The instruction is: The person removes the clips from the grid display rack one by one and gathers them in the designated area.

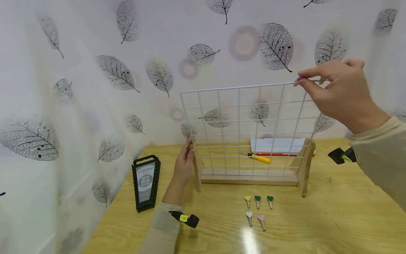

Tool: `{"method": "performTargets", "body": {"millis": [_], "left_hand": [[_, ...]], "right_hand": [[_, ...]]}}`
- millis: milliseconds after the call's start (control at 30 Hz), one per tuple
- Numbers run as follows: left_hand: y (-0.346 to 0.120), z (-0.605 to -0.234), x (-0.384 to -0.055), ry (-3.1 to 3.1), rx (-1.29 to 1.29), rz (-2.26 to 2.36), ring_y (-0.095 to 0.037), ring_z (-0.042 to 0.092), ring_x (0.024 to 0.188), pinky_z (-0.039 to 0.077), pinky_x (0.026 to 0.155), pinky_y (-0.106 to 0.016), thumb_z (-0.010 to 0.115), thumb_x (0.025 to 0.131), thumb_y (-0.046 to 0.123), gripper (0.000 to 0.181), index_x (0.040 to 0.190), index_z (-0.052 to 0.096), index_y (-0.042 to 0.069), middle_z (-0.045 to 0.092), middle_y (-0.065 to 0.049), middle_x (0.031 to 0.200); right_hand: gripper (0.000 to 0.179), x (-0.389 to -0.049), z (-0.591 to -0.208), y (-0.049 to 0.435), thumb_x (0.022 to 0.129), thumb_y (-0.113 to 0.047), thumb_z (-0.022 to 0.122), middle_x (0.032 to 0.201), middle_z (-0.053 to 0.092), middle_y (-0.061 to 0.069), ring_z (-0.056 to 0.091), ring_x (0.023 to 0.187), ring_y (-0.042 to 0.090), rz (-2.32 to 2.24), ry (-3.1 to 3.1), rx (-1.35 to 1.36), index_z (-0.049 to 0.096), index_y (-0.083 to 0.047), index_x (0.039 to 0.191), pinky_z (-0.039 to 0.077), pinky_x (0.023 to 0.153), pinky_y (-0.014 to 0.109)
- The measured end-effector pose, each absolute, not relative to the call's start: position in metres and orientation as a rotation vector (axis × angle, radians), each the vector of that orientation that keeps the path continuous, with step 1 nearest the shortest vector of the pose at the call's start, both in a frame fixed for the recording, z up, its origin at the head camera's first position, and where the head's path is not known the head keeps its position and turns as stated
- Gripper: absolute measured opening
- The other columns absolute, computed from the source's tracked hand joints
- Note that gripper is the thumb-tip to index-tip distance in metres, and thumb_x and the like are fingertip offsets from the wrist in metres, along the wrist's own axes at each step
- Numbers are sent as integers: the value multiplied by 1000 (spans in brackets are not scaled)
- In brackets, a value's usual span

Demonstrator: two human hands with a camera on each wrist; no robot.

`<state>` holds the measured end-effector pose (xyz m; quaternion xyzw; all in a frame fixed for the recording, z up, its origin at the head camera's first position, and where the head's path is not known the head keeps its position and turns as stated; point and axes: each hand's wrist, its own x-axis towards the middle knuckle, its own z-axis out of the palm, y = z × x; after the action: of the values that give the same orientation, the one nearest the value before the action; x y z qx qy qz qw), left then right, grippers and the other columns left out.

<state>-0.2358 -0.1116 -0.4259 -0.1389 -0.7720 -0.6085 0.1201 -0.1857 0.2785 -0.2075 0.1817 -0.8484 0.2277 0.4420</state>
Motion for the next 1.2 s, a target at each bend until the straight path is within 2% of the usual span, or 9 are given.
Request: {"method": "performTargets", "body": {"millis": [267,433,633,733,833,867,933,1067,1200], "left_hand": [[-112,-427,-235,-2265,-394,-1783,-32,40,142,36,116,-47,42,110,17,49,158,33,11,39,-17,156],[-113,-427,-234,-2257,-429,-1789,-33,41,140,36,115,-49,41,111,16,49,158,32,8,41,-19,155],[-113,-426,-233,-2265,-435,-1797,-32,45,136,39,112,-51,39,111,18,49,159,31,11,42,-17,153],[-112,-427,-234,-2257,-437,-1803,-32,42,139,37,114,-50,39,111,17,49,159,31,10,40,-18,155],[-112,-426,-235,-2243,-444,-1813,-33,40,141,35,115,-50,40,111,15,49,159,31,8,39,-19,156],[-112,-426,-235,-2239,-444,-1815,-33,39,142,35,116,-50,40,111,15,49,159,31,8,38,-19,156],[-112,-426,-234,-2243,-440,-1812,-32,40,141,35,115,-49,40,111,15,49,159,31,8,39,-19,156],[-111,-427,-234,-2241,-432,-1800,-32,41,141,36,115,-48,40,111,17,49,158,32,8,40,-18,156],[-111,-426,-234,-2231,-442,-1790,-32,42,140,36,115,-49,40,111,18,49,158,32,6,40,-18,156]], "right_hand": [[17,-184,-206,280,93,-12,71,97,74,21,38,70,-22,572,-2135,456,80,-6,106,24,100,39],[15,-184,-205,281,92,-9,72,96,74,22,38,73,-23,567,-2130,456,81,-6,104,25,98,38],[14,-185,-205,282,93,-9,71,98,75,19,38,76,-22,557,-2125,469,81,-6,104,23,94,36],[14,-183,-204,283,93,-10,71,93,75,-1,39,76,-21,559,-2101,472,81,-7,103,25,92,33],[15,-180,-202,284,93,-12,72,89,62,-26,40,77,-20,554,-2072,486,81,-7,104,25,90,30],[14,-178,-202,284,93,-10,72,88,59,-27,40,78,-20,549,-2055,501,81,-6,103,24,88,29],[14,-174,-204,285,92,-7,72,87,65,-20,40,81,-21,532,-2021,542,80,-4,103,22,88,28],[15,-165,-211,286,88,-1,73,88,74,16,41,93,-22,469,-1930,659,79,2,102,19,86,26],[16,-153,-222,284,85,0,74,88,74,21,44,104,-20,458,-1908,729,78,3,101,22,88,26]]}}
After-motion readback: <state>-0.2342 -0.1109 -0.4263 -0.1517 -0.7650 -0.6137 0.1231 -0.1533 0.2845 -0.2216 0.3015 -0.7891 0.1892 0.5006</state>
